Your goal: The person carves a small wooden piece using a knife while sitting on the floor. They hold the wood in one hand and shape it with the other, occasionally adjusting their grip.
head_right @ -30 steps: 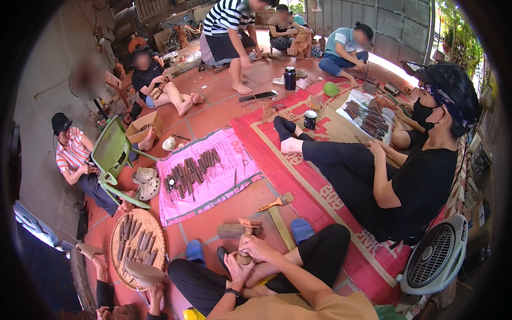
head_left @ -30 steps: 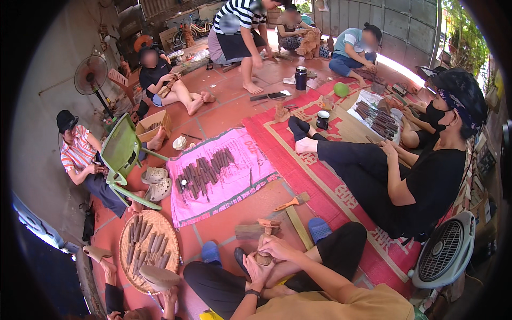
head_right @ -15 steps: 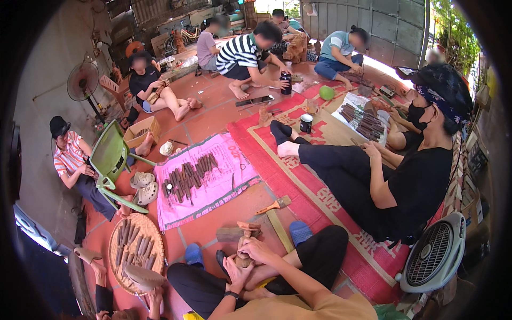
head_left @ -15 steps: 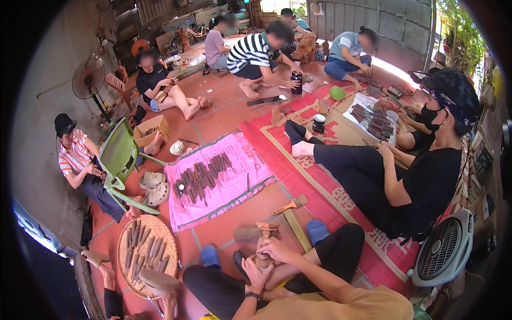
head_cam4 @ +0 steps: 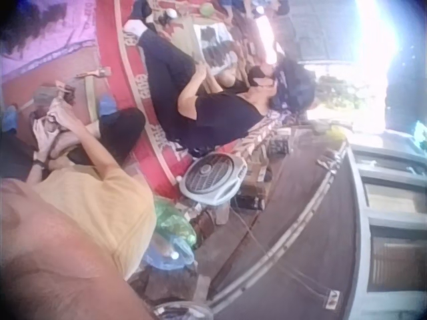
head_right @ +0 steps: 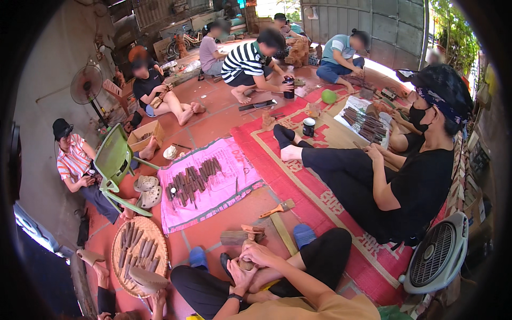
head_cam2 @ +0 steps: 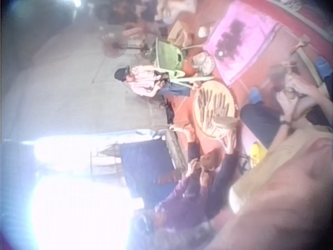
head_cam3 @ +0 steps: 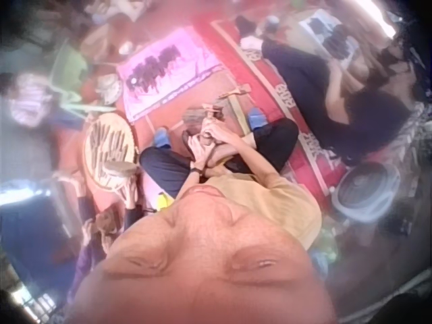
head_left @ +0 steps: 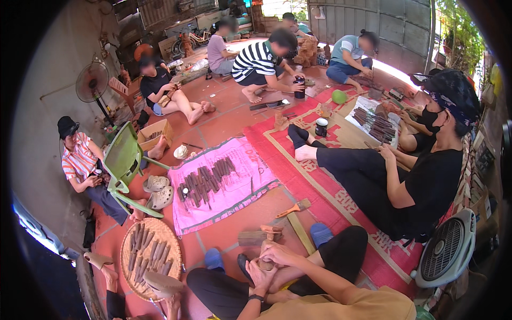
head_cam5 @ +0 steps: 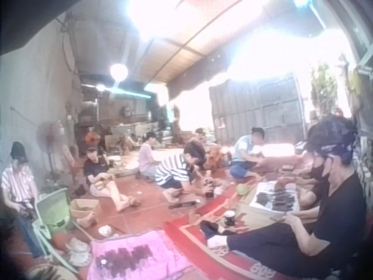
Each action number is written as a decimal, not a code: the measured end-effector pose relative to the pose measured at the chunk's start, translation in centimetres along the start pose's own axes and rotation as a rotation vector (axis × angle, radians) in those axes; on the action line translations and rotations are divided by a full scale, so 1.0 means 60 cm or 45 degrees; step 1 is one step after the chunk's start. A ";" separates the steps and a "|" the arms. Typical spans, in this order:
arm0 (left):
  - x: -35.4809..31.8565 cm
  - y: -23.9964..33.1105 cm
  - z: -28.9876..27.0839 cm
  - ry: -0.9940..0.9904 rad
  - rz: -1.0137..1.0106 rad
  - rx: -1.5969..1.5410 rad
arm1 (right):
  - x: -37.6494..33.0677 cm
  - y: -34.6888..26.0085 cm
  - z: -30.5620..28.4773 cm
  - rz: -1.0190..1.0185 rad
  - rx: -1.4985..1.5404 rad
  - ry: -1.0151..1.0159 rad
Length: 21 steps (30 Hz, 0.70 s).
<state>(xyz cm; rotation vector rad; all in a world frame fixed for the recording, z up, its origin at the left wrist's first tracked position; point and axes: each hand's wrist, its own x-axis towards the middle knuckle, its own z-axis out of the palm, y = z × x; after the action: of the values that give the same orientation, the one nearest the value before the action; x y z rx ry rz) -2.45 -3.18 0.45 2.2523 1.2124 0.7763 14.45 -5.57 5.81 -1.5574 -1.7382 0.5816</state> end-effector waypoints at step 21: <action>0.001 -0.005 -0.004 -0.032 -0.024 -0.063 | -0.005 -0.013 -0.005 0.036 -0.076 0.081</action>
<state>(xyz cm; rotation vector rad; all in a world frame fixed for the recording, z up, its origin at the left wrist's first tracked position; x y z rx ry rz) -2.75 -2.96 0.47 2.2015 1.1878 0.7602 14.16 -6.03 6.53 -1.6262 -1.7027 0.4929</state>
